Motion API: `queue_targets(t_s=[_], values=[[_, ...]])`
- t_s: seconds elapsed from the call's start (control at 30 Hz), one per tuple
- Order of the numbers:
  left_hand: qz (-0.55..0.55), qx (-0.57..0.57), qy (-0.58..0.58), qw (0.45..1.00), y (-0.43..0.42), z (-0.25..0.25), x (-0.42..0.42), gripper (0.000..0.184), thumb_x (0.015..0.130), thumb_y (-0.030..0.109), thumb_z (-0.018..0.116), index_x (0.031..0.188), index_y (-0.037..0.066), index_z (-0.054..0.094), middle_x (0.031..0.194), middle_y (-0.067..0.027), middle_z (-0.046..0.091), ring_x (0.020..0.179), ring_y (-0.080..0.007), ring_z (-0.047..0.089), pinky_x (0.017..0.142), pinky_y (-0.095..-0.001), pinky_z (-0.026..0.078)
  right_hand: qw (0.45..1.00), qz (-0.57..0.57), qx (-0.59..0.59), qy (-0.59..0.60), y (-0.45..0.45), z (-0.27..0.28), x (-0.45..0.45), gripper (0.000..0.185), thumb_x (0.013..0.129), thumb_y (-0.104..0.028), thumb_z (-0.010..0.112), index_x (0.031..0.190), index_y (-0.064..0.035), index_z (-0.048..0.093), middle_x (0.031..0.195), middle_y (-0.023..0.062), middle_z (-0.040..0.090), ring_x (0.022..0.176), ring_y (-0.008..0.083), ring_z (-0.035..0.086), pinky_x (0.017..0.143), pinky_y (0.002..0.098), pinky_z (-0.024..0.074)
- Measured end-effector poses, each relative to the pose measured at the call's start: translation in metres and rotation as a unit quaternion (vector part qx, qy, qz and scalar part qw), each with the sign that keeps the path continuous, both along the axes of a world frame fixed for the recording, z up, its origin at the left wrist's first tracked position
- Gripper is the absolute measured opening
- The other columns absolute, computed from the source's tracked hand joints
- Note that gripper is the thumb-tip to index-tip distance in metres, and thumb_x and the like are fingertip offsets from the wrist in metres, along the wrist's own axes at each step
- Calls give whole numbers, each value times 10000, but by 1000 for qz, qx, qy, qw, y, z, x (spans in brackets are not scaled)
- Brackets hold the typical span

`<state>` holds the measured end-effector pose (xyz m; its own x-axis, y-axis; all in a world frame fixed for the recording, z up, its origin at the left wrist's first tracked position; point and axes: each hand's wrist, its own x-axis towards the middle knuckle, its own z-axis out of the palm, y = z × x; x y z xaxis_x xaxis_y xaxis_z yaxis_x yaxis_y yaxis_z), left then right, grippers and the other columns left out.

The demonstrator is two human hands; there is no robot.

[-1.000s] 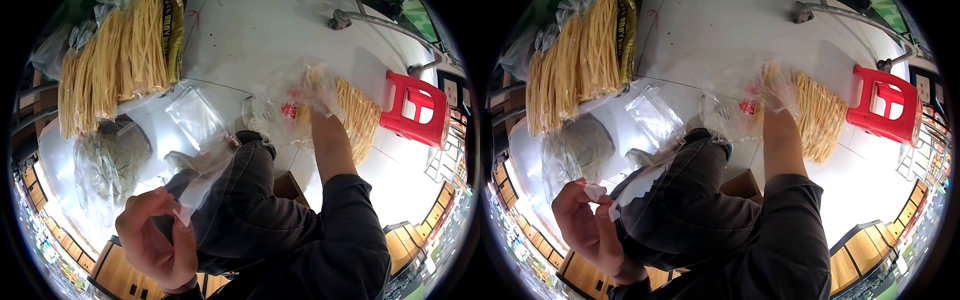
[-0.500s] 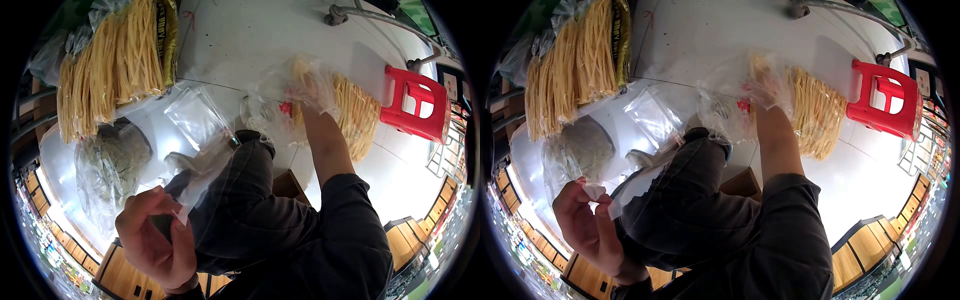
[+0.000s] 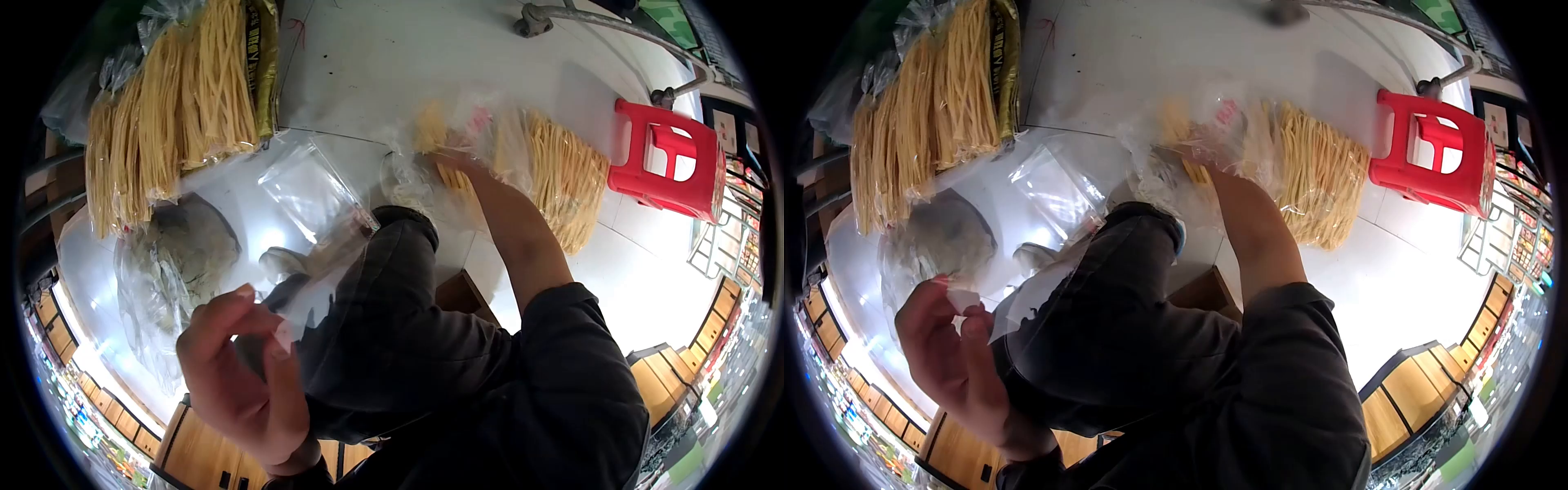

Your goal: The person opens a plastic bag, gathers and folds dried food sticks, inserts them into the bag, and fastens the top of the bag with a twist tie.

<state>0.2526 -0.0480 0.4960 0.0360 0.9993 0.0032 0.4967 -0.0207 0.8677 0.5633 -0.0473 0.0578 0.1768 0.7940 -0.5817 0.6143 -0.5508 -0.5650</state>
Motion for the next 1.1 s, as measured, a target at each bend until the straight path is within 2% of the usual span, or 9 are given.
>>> queue_targets(t_s=[0.3, 0.4, 0.5, 0.6, 0.7, 0.8, 0.9, 0.97, 1.1], values=[[-40, -9, -16, 999, 1, 3, -7, 402, 760, -48, 597, 1163, -52, 594, 835, -104, 612, 778, -175, 565, 809, -294, 422, 997, 71, -36, -11, -9, -16, -32, 672, 726, -441, 750, 1244, -33, 621, 1168, 199, 679, 1089, 334, 647, 956, 405, 493], [-60, 11, -13, 998, 5, 2, -5, 395, 765, -64, 605, 1159, -44, 601, 843, -109, 629, 750, -173, 581, 764, -278, 442, 987, 83, -120, 60, 2, 23, -26, 674, 713, -440, 755, 1228, -26, 623, 1153, 211, 680, 1072, 345, 653, 934, 420, 505], [-74, 21, -11, 997, 9, 0, -5, 381, 774, -81, 603, 1153, -42, 605, 859, -116, 645, 731, -168, 605, 746, -266, 460, 990, 123, -51, 40, 12, 68, -22, 667, 695, -399, 768, 1207, 4, 621, 1106, 229, 686, 1057, 343, 659, 906, 426, 513], [-81, 15, -5, 997, 13, 2, -5, 367, 789, -84, 602, 1152, -29, 613, 854, -105, 648, 732, -162, 623, 754, -266, 475, 990, 76, -35, 114, 13, 86, -6, 622, 707, -350, 768, 1182, 24, 625, 1076, 224, 688, 1047, 324, 660, 897, 416, 517], [-92, 19, 2, 996, 16, 1, -6, 380, 815, -73, 614, 1191, -20, 598, 842, -96, 644, 726, -159, 620, 741, -268, 487, 990, 97, -95, -20, 5, 99, 12, 641, 702, -268, 814, 1249, -12, 599, 1134, 170, 689, 1063, 308, 649, 918, 387, 509], [-110, 23, -38, 993, 18, -1, -5, 431, 872, -52, 603, 1294, -17, 523, 834, -90, 636, 771, -142, 620, 763, -269, 487, 983, -93, 157, 23, -16, 120, 28, 580, 708, -224, 818, 1195, 3, 600, 1122, 118, 677, 1043, 273, 654, 899, 384, 520], [-110, 21, -114, 987, 20, -8, 0, 436, 888, -53, 594, 1313, -18, 504, 843, -85, 636, 787, -136, 620, 778, -269, 489, 978, -33, 161, 128, -18, 162, 41, 470, 749, -136, 796, 1153, -17, 589, 1075, 72, 656, 1009, 219, 647, 871, 360, 526], [-133, 13, -111, 985, 20, -11, -4, 474, 910, -70, 576, 1366, -1, 466, 905, -55, 601, 842, -118, 586, 814, -266, 473, 957, -72, 216, 178, -28, 188, 35, 333, 929, -78, 666, 1231, -14, 544, 1096, 87, 648, 1006, 202, 643, 833, 302, 553], [-174, 24, -117, 977, 20, -18, -6, 444, 928, -56, 577, 1355, 11, 478, 918, -46, 606, 825, -107, 580, 797, -263, 473, 914, -172, 219, 295, -49, 204, 31, 345, 936, -78, 668, 1255, -35, 543, 1142, 67, 640, 1015, 180, 641, 820, 296, 550]])
